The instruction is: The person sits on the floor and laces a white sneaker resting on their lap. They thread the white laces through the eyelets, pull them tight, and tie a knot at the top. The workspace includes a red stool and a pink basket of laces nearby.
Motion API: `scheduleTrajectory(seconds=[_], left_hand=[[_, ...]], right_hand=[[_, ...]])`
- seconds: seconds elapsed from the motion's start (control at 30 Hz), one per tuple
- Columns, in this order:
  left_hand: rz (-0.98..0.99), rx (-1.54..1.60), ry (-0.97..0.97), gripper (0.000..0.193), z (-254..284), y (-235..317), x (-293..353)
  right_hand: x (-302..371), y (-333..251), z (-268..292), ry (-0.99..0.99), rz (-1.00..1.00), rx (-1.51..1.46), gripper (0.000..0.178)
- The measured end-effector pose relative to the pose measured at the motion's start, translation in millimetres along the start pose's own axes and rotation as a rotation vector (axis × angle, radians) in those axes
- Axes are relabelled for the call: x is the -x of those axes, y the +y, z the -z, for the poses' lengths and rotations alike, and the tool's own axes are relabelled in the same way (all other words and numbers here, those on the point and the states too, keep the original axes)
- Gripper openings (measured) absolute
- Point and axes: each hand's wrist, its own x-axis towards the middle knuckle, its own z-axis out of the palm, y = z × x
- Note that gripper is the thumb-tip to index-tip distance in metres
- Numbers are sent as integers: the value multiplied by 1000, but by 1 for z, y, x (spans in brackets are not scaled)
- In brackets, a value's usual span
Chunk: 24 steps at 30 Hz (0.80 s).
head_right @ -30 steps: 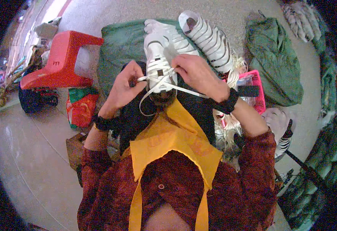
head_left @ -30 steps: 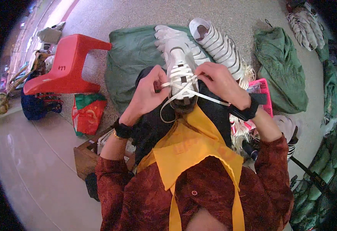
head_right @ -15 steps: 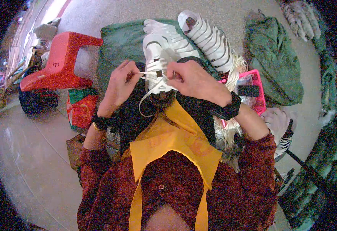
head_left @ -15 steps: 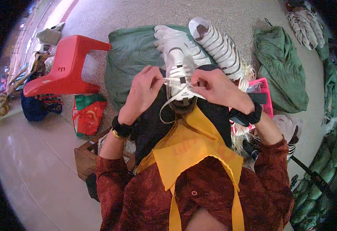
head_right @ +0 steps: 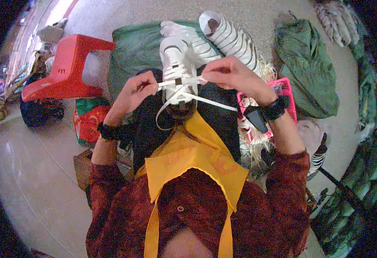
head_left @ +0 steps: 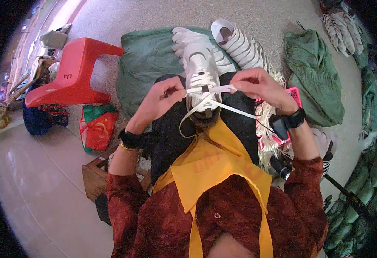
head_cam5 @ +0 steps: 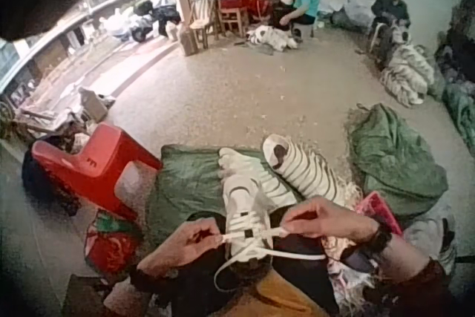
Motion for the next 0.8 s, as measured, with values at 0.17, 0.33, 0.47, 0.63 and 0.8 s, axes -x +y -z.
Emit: scheduleTrajectory(seconds=[0.17, 0.33, 0.47, 0.63, 0.8], left_hand=[[-35, 36, 104, 10, -8, -4, -7], [54, 237, 168, 11, -9, 5, -5], [40, 137, 267, 15, -15, -5, 2], [33, -130, 407, 20, -24, -3, 8], [-151, -418, 438, 27, -23, 22, 10]], right_hand=[[-1, 17, 5, -6, -40, -73, 24], [-11, 23, 5, 32, -6, 4, 26], [-20, 32, 8, 57, 69, 165, 22], [-20, 42, 9, 86, 253, 335, 14], [-19, 37, -2, 223, 256, 451, 10]])
